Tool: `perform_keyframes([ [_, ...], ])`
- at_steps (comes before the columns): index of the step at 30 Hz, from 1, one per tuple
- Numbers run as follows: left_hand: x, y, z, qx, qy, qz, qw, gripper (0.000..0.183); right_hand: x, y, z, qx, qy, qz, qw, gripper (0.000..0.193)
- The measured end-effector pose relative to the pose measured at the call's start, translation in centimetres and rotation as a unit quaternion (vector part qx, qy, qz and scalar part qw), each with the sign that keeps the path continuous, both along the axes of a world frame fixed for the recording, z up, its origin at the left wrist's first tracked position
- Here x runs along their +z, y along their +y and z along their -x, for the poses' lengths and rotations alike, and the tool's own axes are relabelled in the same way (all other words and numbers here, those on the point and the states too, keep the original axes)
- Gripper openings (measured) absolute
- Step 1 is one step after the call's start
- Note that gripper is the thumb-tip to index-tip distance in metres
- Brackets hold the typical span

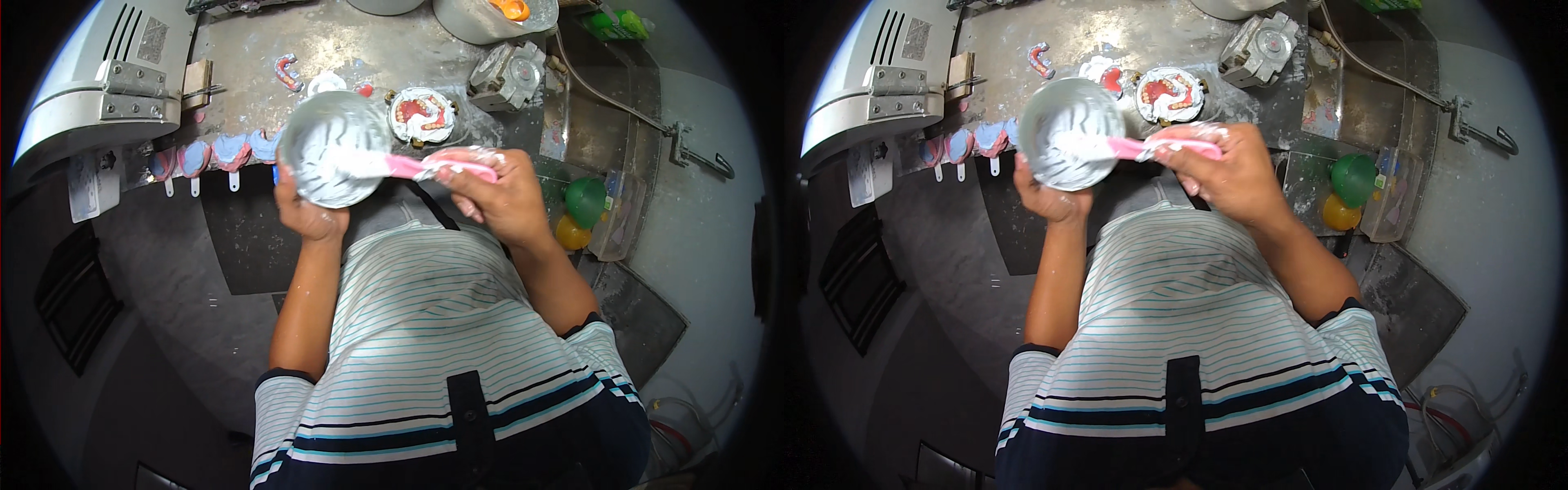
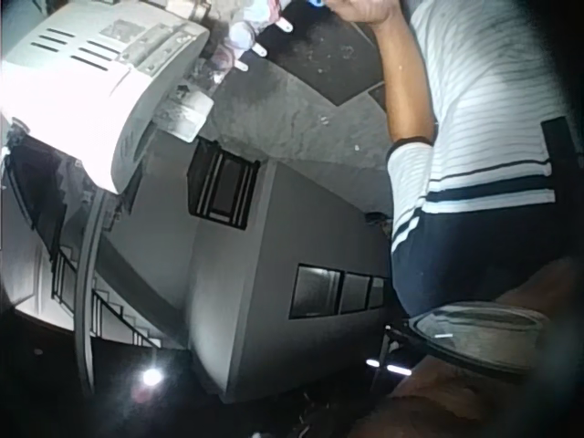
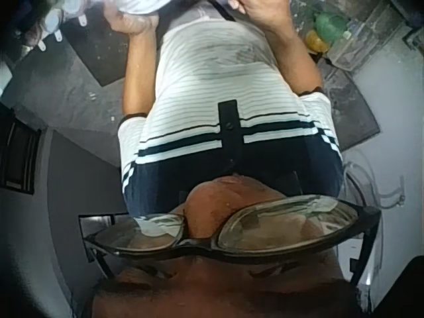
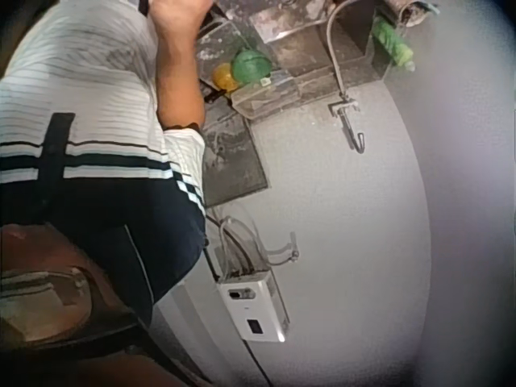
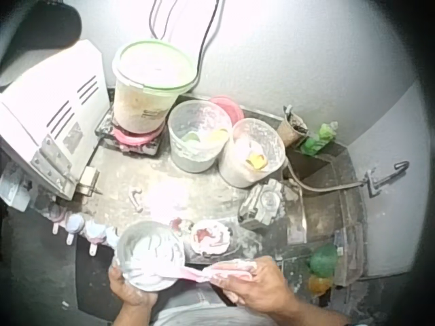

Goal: The person mixes a white paste in a small bowl using a pink spatula, then applies the paste onto a dental mold on the workbench. The person rinses the spatula and bowl under running water and places the mold into a metal cabinet.

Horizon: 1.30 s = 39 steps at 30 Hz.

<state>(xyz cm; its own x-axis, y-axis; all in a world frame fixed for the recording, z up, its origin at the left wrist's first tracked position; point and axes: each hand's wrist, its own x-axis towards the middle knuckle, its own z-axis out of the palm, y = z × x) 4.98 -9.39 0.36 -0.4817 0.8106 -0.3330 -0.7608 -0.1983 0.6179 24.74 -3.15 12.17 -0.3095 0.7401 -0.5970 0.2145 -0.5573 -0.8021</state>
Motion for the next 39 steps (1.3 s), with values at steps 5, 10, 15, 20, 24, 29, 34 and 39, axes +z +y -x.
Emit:
perform_keyframes([
  [5,0.6,-0.3,1.8,0.07,-0.01,0.003,0.997,0.065,-3.9,1.8,-3.7,-0.023,-0.152,-0.272,0.95,0.021],
  [10,0.0,-0.4,1.5,0.078,-0.013,0.016,0.997,0.064,-6.6,2.0,-3.2,0.098,-0.248,-0.55,0.791,0.021],
  [15,-0.4,-0.5,0.5,0.092,-0.033,0.019,0.995,0.062,-8.7,2.1,-3.8,0.203,-0.26,-0.589,0.738,0.046],
  [20,-0.7,-0.7,0.1,0.099,-0.038,0.016,0.994,0.062,-9.1,0.8,-4.6,0.239,-0.28,-0.582,0.725,0.05],
  [24,-0.6,-1.1,0.0,0.104,-0.038,0.021,0.994,0.06,-8.3,0.0,-5.1,0.249,-0.273,-0.583,0.723,0.051],
  [29,-1.1,-1.4,-0.2,0.075,-0.009,0.045,0.996,0.06,-3.3,-1.7,-3.9,0.167,-0.209,-0.564,0.781,0.034],
  [34,-1.4,-1.9,-1.8,-0.037,-0.052,0.023,0.998,0.063,-1.2,-1.8,-0.6,0.279,-0.08,-0.51,0.81,0.033],
  [39,-0.7,-2.7,-1.1,0.015,-0.133,0.052,0.99,0.068,0.3,2.5,-0.5,0.208,-0.115,-0.477,0.846,0.037],
])
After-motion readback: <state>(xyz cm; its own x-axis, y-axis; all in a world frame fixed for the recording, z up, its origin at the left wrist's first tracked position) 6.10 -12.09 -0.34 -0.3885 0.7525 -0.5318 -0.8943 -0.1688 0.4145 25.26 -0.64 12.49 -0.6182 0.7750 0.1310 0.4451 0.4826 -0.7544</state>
